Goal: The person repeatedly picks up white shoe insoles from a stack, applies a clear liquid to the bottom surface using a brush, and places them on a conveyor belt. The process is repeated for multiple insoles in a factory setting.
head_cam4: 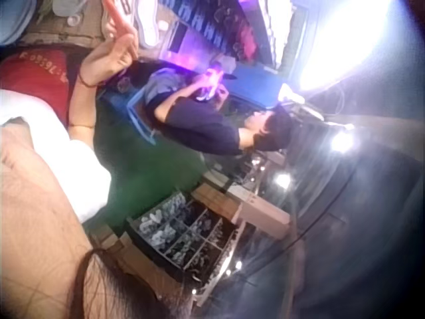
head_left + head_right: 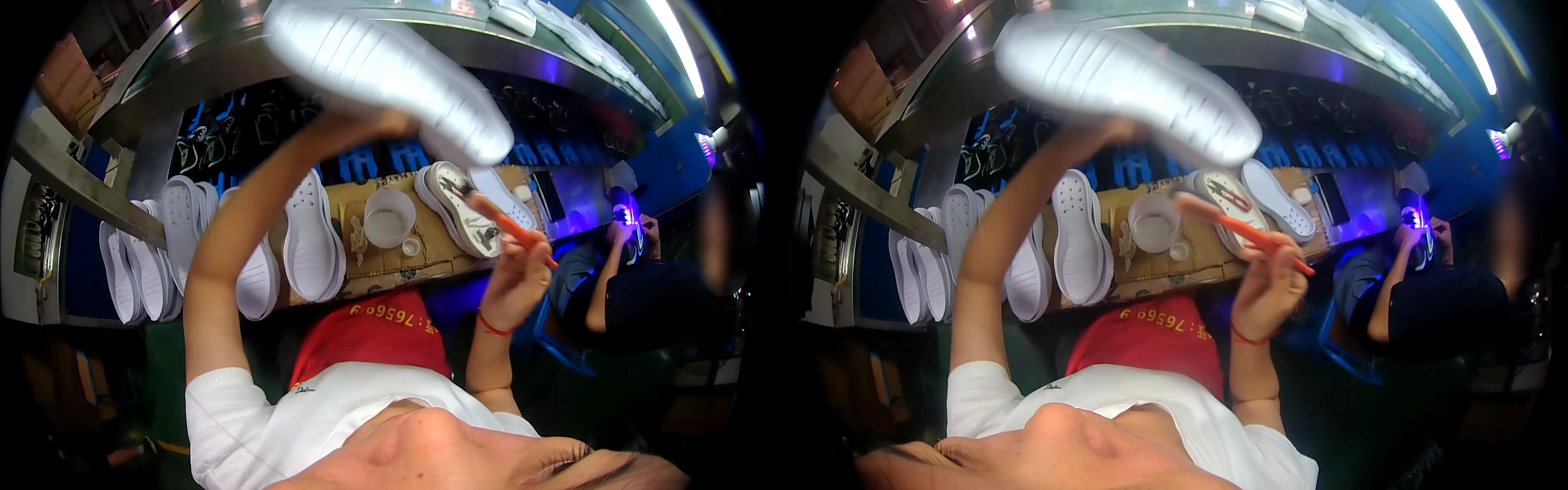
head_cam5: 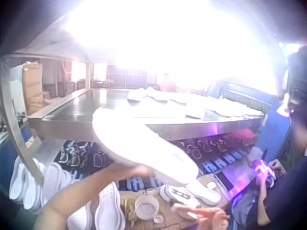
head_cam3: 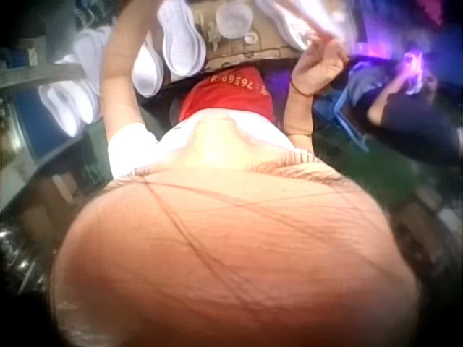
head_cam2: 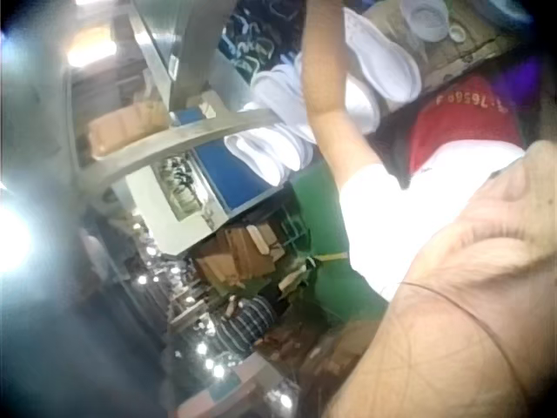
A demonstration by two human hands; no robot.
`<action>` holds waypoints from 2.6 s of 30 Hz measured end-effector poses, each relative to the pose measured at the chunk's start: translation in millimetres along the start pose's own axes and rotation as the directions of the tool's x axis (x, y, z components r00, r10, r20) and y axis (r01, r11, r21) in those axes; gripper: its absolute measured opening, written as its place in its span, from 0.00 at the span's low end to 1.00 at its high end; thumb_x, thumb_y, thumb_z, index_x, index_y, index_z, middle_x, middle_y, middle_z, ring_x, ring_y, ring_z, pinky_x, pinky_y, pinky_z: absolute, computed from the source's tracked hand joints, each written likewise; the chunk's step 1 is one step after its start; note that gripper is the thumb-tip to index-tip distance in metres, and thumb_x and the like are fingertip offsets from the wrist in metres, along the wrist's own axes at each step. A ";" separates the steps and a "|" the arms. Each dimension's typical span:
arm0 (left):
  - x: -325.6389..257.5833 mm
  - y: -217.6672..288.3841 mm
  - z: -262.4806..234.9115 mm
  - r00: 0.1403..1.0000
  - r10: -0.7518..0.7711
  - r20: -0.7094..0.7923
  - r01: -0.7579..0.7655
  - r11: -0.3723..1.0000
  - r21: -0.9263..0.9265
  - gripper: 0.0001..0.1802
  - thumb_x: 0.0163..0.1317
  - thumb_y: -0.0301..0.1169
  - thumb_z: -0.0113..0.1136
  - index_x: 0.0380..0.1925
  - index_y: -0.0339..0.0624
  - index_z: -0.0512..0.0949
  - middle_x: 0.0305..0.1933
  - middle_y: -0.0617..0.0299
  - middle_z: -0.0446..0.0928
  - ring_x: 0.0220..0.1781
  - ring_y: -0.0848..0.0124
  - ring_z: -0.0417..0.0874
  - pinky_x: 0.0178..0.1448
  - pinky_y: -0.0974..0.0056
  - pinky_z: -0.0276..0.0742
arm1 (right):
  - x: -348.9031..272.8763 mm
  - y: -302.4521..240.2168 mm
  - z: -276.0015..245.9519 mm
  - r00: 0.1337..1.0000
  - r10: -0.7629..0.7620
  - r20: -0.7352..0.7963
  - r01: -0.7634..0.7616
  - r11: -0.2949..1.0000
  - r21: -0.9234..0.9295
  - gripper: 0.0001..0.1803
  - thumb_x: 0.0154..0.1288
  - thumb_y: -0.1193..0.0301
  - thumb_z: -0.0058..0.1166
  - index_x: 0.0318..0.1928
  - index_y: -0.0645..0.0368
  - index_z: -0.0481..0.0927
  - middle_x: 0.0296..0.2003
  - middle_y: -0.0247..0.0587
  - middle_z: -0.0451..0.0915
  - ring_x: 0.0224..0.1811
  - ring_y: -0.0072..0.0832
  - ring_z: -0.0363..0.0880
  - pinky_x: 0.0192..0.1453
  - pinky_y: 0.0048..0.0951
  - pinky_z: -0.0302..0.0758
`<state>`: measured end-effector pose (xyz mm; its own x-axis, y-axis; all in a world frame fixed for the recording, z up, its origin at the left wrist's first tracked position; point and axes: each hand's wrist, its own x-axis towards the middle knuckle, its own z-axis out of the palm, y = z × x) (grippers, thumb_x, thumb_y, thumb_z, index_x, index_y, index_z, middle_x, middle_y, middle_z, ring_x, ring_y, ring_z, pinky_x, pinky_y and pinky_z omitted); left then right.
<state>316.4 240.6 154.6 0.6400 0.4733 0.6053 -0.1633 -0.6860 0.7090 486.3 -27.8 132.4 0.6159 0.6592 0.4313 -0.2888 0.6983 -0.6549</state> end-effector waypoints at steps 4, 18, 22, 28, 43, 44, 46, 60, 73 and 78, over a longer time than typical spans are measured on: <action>138.9 2.6 -55.1 0.945 -0.279 -0.174 0.069 0.685 -0.725 0.26 0.75 0.41 0.40 0.62 0.31 0.63 0.55 0.46 0.75 0.59 0.56 0.76 0.61 0.54 0.76 | 4.4 -8.6 -9.4 0.997 -0.001 0.073 0.005 0.998 -0.056 0.16 0.75 0.66 0.47 0.46 0.70 0.77 0.34 0.46 0.83 0.34 0.30 0.82 0.47 0.29 0.75; -206.3 96.8 -147.9 0.719 -0.612 0.330 -0.106 0.373 0.922 0.36 0.34 0.16 0.67 0.49 0.51 0.72 0.51 0.54 0.69 0.62 0.54 0.66 0.65 0.56 0.65 | -4.9 60.8 -53.8 0.924 0.367 0.109 -0.236 0.769 -0.594 0.16 0.74 0.67 0.48 0.44 0.70 0.81 0.29 0.42 0.85 0.38 0.19 0.78 0.53 0.24 0.69; -274.8 97.7 -170.3 0.679 -0.646 0.349 -0.271 0.222 0.937 0.28 0.37 0.17 0.67 0.42 0.51 0.74 0.53 0.54 0.68 0.66 0.54 0.64 0.71 0.54 0.60 | 11.8 80.6 -41.6 0.892 0.421 0.164 -0.200 0.694 -0.692 0.18 0.74 0.64 0.49 0.45 0.70 0.81 0.31 0.41 0.85 0.39 0.19 0.78 0.54 0.22 0.69; -293.8 74.1 -174.4 0.694 -0.595 0.407 -0.384 0.172 0.907 0.09 0.51 0.26 0.60 0.34 0.50 0.80 0.52 0.58 0.73 0.67 0.58 0.66 0.77 0.54 0.54 | 32.4 111.2 -35.3 0.858 0.425 0.288 -0.112 0.702 -0.703 0.16 0.72 0.66 0.52 0.44 0.69 0.83 0.29 0.38 0.86 0.34 0.17 0.78 0.42 0.21 0.72; -255.1 113.6 -111.0 0.687 -0.671 -0.279 0.723 0.594 0.352 0.19 0.64 0.27 0.57 0.53 0.37 0.68 0.47 0.54 0.75 0.51 0.62 0.77 0.59 0.63 0.71 | 51.9 163.2 -34.6 0.737 0.516 0.437 0.255 0.386 -0.886 0.17 0.64 0.62 0.56 0.34 0.65 0.85 0.22 0.51 0.80 0.25 0.35 0.82 0.30 0.33 0.73; -267.0 103.7 -101.3 0.690 -0.659 -0.300 0.720 0.667 0.190 0.23 0.64 0.27 0.58 0.58 0.37 0.67 0.50 0.55 0.76 0.52 0.63 0.78 0.59 0.64 0.71 | 52.1 160.8 -34.5 0.721 0.566 0.400 0.197 0.385 -0.901 0.17 0.64 0.62 0.56 0.35 0.66 0.85 0.22 0.50 0.81 0.25 0.34 0.82 0.30 0.33 0.74; -268.9 104.6 -71.6 0.448 -0.873 -0.195 0.805 0.488 -0.337 0.36 0.54 0.23 0.61 0.65 0.34 0.62 0.55 0.54 0.75 0.51 0.66 0.80 0.59 0.63 0.74 | 53.8 151.5 -35.8 0.682 0.659 0.319 0.085 0.361 -0.929 0.16 0.64 0.63 0.56 0.35 0.66 0.85 0.23 0.47 0.81 0.25 0.32 0.81 0.31 0.32 0.74; -288.7 76.7 41.8 0.457 -0.826 0.331 0.196 -0.269 -0.943 0.42 0.58 0.44 0.36 0.70 0.27 0.54 0.67 0.30 0.62 0.63 0.39 0.72 0.66 0.43 0.70 | 80.6 121.7 15.9 0.588 0.656 0.473 -0.456 0.752 -0.476 0.14 0.71 0.67 0.51 0.42 0.67 0.83 0.29 0.34 0.83 0.29 0.15 0.73 0.31 0.16 0.64; -271.9 70.9 49.8 0.653 -0.553 0.518 0.311 -0.427 -0.849 0.46 0.52 0.47 0.45 0.68 0.27 0.57 0.58 0.29 0.66 0.48 0.39 0.77 0.55 0.43 0.77 | 131.6 118.8 86.8 0.082 0.436 0.896 0.375 0.820 -0.433 0.10 0.66 0.68 0.58 0.40 0.59 0.87 0.37 0.39 0.85 0.39 0.27 0.84 0.49 0.26 0.79; -266.7 76.5 55.4 0.664 -0.606 0.437 0.279 -0.342 -0.897 0.46 0.51 0.47 0.47 0.68 0.28 0.57 0.58 0.33 0.67 0.47 0.42 0.78 0.55 0.46 0.78 | 150.7 103.9 35.0 0.324 0.464 0.825 0.414 0.714 -0.564 0.11 0.69 0.69 0.54 0.43 0.63 0.85 0.34 0.41 0.86 0.41 0.26 0.85 0.49 0.27 0.79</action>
<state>174.8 31.3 27.4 0.8525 0.4886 -0.1861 -0.4396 0.8625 0.2507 523.5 153.8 151.1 -0.5385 0.7674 0.3479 0.4626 0.6144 -0.6392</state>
